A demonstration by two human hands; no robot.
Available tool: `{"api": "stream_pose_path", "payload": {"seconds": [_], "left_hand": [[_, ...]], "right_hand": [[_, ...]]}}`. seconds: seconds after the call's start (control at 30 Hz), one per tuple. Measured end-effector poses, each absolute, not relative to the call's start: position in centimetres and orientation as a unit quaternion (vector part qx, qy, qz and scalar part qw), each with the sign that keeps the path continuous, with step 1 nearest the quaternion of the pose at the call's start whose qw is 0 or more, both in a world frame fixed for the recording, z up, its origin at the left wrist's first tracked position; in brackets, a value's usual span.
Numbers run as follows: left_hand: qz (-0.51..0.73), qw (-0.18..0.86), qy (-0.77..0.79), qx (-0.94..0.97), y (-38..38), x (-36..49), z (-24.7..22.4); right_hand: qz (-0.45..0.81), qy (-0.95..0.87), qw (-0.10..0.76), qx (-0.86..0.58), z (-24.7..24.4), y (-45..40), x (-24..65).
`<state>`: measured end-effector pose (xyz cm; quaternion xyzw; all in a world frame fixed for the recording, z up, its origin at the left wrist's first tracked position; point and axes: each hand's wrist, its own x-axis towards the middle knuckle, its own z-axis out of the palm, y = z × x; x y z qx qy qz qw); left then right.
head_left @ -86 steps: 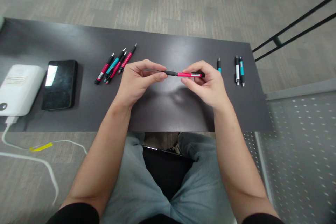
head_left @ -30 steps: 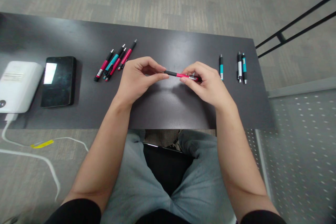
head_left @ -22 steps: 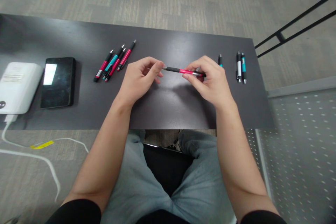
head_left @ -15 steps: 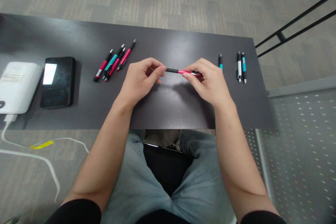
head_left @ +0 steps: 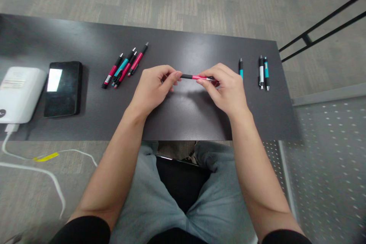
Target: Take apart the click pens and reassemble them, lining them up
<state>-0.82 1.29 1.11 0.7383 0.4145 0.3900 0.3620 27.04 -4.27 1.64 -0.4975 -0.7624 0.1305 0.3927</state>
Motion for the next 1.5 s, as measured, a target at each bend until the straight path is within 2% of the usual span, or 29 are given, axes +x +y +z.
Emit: {"api": "stream_pose_path", "payload": {"seconds": [0.17, 0.53, 0.7, 0.9, 1.0, 1.17, 1.33, 1.5], "left_hand": [[0.388, 0.279, 0.4, 0.782, 1.4, -1.1, 0.8], [0.402, 0.174, 0.348, 0.829, 1.1, -1.3, 0.9], [0.416, 0.19, 0.346, 0.819, 1.5, -1.3, 0.8], [0.429, 0.296, 0.343, 0.781, 0.8, 0.3, 0.6], [0.434, 0.323, 0.323, 0.776, 0.0, 1.6, 0.4], [0.436, 0.325, 0.353, 0.761, 0.2, 1.2, 0.1], [0.43, 0.318, 0.447, 0.717, 1.5, -0.6, 0.1], [0.415, 0.314, 0.462, 0.718, 1.7, -0.6, -0.1]], "right_hand": [[0.132, -0.768, 0.341, -0.526, 1.5, -4.2, 27.2], [0.216, -0.756, 0.354, -0.506, 2.2, -4.0, 27.8], [0.227, -0.72, 0.408, -0.514, 2.9, -4.3, 27.6], [0.303, -0.544, 0.571, -0.535, 1.9, -3.3, 27.0], [0.342, -0.495, 0.612, -0.513, 1.6, -2.8, 25.6], [0.467, -0.369, 0.694, -0.404, 1.7, -2.6, 24.0], [0.519, -0.237, 0.78, -0.256, 1.0, -2.5, 24.8], [0.522, -0.218, 0.785, -0.253, 0.3, -2.6, 25.8]]}}
